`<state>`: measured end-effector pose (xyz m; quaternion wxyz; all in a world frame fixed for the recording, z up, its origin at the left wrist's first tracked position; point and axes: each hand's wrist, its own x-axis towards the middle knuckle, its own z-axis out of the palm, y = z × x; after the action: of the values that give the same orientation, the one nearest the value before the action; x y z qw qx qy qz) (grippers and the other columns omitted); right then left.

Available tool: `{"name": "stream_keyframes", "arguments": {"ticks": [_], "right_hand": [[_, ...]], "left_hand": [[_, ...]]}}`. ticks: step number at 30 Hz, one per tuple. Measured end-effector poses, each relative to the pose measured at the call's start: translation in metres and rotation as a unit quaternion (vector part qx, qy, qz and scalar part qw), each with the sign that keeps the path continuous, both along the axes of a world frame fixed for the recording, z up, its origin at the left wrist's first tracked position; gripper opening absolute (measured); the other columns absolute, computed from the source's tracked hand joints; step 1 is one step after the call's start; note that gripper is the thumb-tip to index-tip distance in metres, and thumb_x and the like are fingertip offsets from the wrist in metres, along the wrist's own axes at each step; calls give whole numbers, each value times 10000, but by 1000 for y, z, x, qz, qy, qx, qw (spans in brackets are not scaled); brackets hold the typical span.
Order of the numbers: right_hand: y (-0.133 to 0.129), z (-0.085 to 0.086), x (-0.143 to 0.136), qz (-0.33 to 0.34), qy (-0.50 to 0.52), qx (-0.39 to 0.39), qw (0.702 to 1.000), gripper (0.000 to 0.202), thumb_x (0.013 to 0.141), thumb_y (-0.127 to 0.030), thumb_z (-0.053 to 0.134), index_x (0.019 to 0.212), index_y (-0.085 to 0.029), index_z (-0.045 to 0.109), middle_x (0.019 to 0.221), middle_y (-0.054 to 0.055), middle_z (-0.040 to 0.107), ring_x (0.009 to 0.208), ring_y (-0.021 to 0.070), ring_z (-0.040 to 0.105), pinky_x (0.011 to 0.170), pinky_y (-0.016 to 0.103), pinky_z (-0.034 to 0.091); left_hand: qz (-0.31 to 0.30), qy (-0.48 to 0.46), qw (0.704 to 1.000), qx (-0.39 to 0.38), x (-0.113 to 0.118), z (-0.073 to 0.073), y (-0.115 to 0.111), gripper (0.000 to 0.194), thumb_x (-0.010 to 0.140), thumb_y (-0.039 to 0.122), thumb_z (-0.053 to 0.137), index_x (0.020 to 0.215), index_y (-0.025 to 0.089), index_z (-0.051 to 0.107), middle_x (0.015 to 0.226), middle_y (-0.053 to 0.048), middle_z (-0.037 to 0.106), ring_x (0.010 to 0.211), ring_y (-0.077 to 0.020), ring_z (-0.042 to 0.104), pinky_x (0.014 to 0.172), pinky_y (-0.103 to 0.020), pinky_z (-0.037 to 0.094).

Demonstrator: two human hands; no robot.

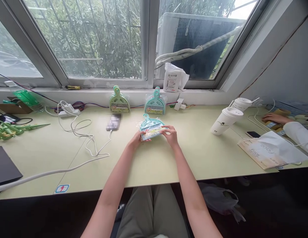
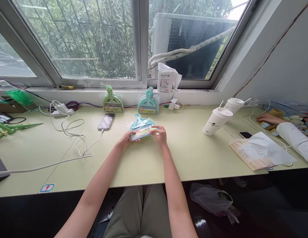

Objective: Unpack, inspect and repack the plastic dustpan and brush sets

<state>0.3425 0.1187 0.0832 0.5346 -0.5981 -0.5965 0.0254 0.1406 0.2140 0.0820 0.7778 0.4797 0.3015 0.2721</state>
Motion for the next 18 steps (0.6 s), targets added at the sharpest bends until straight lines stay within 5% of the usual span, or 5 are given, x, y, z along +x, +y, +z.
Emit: {"name": "stream_keyframes", "arguments": {"ticks": [7, 10, 13, 18], "right_hand": [[8, -16, 3, -48, 136, -88, 986, 114, 613, -313, 762, 689, -261, 695, 1139, 28, 591, 1146, 247, 445, 1041, 428, 342], [11, -25, 8, -71, 199, -82, 974, 547, 497, -266, 819, 1018, -254, 653, 1299, 54, 473, 1223, 250, 409, 1070, 421, 327], [15, -32, 16, -32, 315, -104, 943, 955, 424, -261, 850, 1293, -237, 455, 1276, 84, 514, 1132, 246, 515, 1006, 436, 403], [20, -38, 26, 19, 373, -81, 924, 820, 424, -329, 850, 1168, -149, 558, 1103, 98, 645, 993, 248, 598, 927, 421, 469]], "left_hand": [[-84, 16, 995, 51, 0, -5, -6, 658, 728, 329, 661, 1304, 221, 361, 1085, -142, 643, 644, -215, 681, 630, -391, 563], [-90, 19, 993, 68, 1, -3, -10, 649, 712, 345, 686, 1284, 235, 399, 999, -105, 668, 635, -202, 679, 626, -360, 562], [-68, 21, 995, 72, 2, 3, -15, 668, 681, 329, 716, 1280, 236, 435, 1031, -103, 662, 694, -212, 683, 656, -352, 563], [-38, -10, 994, 105, 3, 11, -21, 716, 757, 494, 623, 1380, 280, 342, 1292, -140, 538, 849, -254, 673, 726, -417, 550]]}}
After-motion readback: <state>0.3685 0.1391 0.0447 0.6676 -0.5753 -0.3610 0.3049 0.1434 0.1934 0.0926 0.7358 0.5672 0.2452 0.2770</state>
